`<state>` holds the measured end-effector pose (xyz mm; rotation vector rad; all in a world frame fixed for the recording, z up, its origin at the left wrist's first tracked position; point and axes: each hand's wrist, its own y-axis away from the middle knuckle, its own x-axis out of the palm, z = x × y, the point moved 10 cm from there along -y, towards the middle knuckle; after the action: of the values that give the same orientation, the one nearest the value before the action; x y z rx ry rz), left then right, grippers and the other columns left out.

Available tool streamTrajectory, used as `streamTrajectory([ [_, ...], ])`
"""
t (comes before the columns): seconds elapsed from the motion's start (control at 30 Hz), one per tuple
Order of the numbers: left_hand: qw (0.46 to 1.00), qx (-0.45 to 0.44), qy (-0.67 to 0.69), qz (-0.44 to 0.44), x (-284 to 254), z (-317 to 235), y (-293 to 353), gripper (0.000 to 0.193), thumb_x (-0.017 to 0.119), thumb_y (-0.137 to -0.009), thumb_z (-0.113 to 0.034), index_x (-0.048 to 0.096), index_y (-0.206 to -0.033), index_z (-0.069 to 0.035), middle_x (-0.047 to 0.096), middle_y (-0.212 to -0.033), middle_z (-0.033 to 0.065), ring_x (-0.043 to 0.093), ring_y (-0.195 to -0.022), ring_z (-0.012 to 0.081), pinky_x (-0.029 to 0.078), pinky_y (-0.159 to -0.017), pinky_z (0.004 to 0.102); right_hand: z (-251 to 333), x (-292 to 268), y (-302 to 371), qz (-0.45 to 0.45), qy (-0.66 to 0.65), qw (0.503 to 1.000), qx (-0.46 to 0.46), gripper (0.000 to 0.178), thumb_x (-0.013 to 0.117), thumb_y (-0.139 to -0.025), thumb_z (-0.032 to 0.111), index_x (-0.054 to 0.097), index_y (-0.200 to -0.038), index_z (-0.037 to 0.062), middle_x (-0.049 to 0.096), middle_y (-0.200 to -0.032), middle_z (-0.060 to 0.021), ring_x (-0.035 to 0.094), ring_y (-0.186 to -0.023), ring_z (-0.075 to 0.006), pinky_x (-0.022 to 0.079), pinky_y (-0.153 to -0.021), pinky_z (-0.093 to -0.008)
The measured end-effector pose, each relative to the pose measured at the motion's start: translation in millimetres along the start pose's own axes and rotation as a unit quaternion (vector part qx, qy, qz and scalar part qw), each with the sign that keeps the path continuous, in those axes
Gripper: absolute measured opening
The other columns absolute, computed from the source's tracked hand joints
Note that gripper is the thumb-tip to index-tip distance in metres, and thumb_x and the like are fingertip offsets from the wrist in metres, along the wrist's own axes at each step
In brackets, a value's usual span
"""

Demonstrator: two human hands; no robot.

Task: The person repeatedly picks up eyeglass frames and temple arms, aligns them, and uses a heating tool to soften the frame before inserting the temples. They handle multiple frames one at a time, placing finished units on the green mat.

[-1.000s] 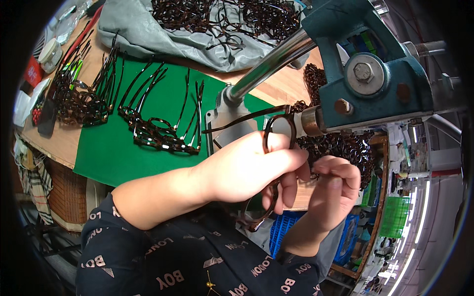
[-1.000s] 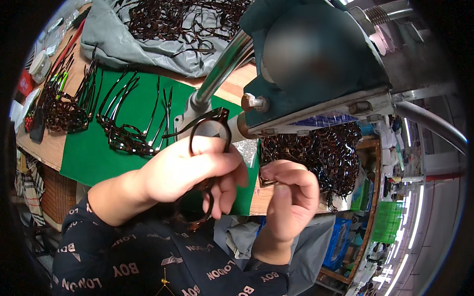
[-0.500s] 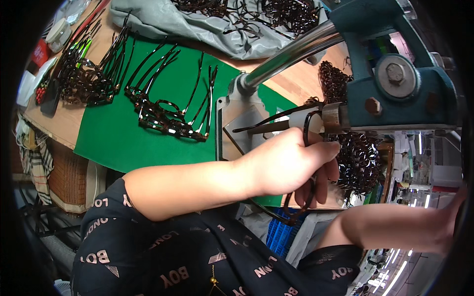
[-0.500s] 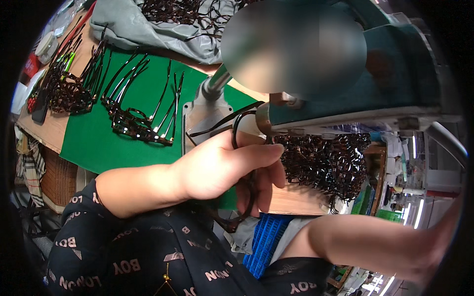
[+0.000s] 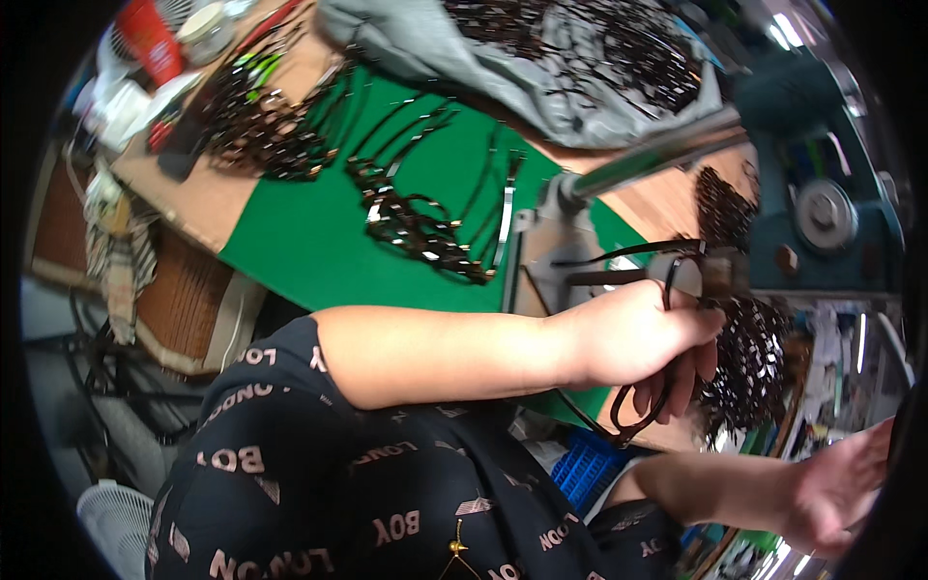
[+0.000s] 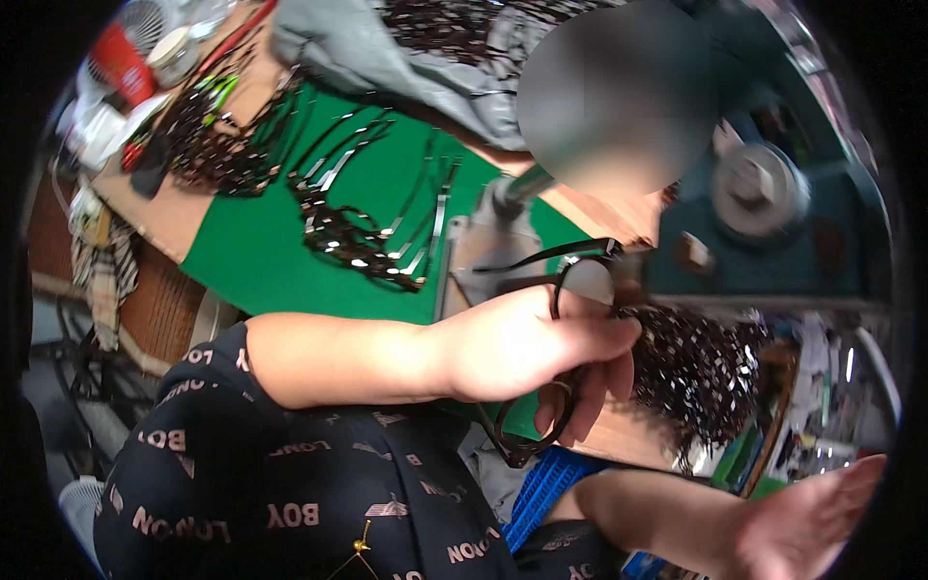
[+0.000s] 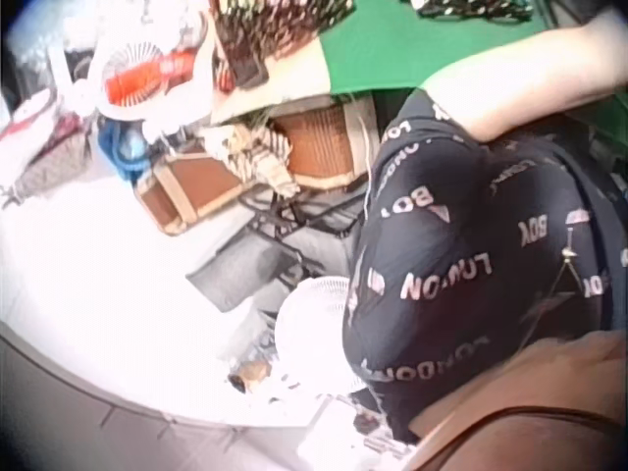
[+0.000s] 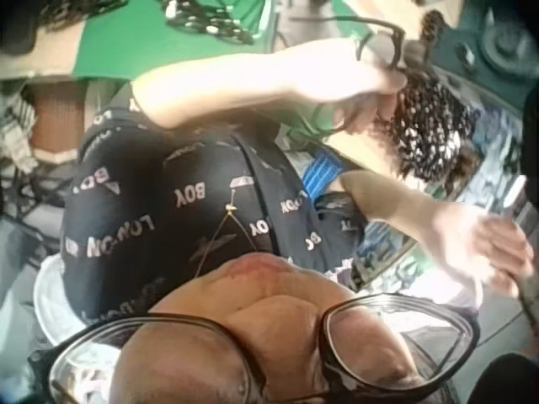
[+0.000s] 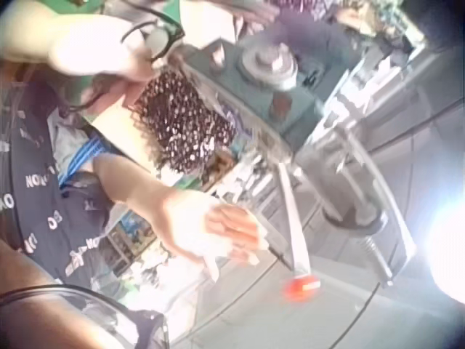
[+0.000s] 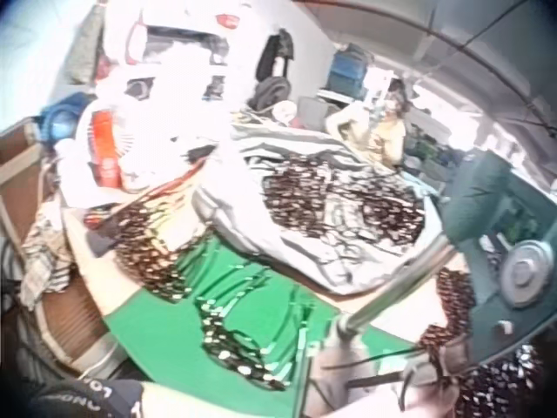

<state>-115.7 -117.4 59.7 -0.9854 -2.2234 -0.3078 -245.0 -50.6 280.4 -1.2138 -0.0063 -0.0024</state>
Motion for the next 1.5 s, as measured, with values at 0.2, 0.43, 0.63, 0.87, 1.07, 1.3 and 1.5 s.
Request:
streamTrajectory([
  [0.2, 0.821, 0.098, -0.558, -0.067, -29, 14, 86, 0.042, 0.048, -0.092, -0.032, 0.054, -0.061, -0.004, 0.054, -0.052, 0.0132, 0.054, -0.049, 0.0308, 0.044, -0.048, 0.0376, -100, -4, 156, 0.014, 0.164, 0.945, 0.283, 0.062, 0.056, -0.087, 0.031, 0.032, -0.133, -0.0013, 0.049, -0.122, -0.0173, 0.049, -0.111, -0.0266, 0.035, -0.097, -0.0379],
  [0.43, 0.808, -0.079, -0.584, -0.018, -80, 21, 88, 0.051, 0.048, -0.089, -0.045, 0.055, -0.064, -0.002, 0.051, -0.055, 0.0175, 0.052, -0.054, 0.0377, 0.042, -0.052, 0.0428, -106, -14, 215, -0.027, 0.157, 0.908, 0.388, 0.045, 0.045, -0.09, 0.009, 0.033, -0.132, -0.0013, 0.051, -0.119, -0.0142, 0.049, -0.109, -0.0232, 0.038, -0.094, -0.0332],
  [0.63, 0.58, -0.147, -0.801, 0.025, -100, 10, 101, 0.042, 0.066, -0.073, -0.044, 0.062, -0.068, -0.003, 0.06, -0.064, 0.0134, 0.059, -0.062, 0.0311, 0.046, -0.056, 0.0401, -111, -9, 232, 0.001, 0.151, 0.895, 0.42, 0.043, 0.042, -0.087, 0.001, 0.036, -0.13, 0.0002, 0.052, -0.113, -0.0117, 0.051, -0.1, -0.0194, 0.04, -0.089, -0.0316],
  [0.87, 0.508, 0.105, -0.835, -0.183, -96, -20, 120, 0.04, 0.074, -0.063, -0.027, 0.054, -0.089, -0.004, 0.048, -0.098, 0.0101, 0.045, -0.101, 0.0261, 0.034, -0.093, 0.039, -128, -4, 260, -0.038, 0.121, 0.872, 0.474, 0.041, 0.042, -0.087, -0.003, 0.039, -0.128, 0.0008, 0.053, -0.112, -0.0103, 0.052, -0.095, -0.0168, 0.043, -0.082, -0.0268],
  [1.07, 0.495, 0.2, -0.807, -0.252, -94, -11, 125, 0.027, 0.071, -0.068, -0.02, 0.054, -0.084, -0.006, 0.049, -0.089, 0.0071, 0.049, -0.091, 0.0251, 0.034, -0.097, 0.0427, -132, 0, 256, -0.017, 0.13, 0.876, 0.463, 0.04, 0.044, -0.087, -0.003, 0.04, -0.126, 0.0008, 0.055, -0.111, -0.0098, 0.053, -0.093, -0.0164, 0.043, -0.08, -0.026],
  [1.3, 0.572, 0.247, -0.752, -0.218, -84, -8, 132, 0.015, 0.065, -0.072, -0.01, 0.051, -0.079, -0.006, 0.045, -0.066, 0.0053, 0.05, -0.068, 0.0229, 0.042, -0.08, 0.0389, -136, 2, 262, -0.012, 0.124, 0.872, 0.474, 0.038, 0.046, -0.088, -0.002, 0.041, -0.126, 0.001, 0.055, -0.11, -0.0093, 0.053, -0.093, -0.0156, 0.043, -0.079, -0.0256],
  [1.5, 0.597, 0.172, -0.756, -0.208, -75, 7, 141, 0.02, 0.067, -0.073, -0.014, 0.053, -0.083, -0.006, 0.049, -0.073, 0.0046, 0.05, -0.071, 0.021, 0.041, -0.066, 0.0315, -142, 8, 264, 0.009, 0.111, 0.87, 0.481, 0.037, 0.049, -0.09, 0.003, 0.042, -0.126, 0.0008, 0.054, -0.11, -0.0093, 0.054, -0.093, -0.0153, 0.043, -0.08, -0.0258],
])
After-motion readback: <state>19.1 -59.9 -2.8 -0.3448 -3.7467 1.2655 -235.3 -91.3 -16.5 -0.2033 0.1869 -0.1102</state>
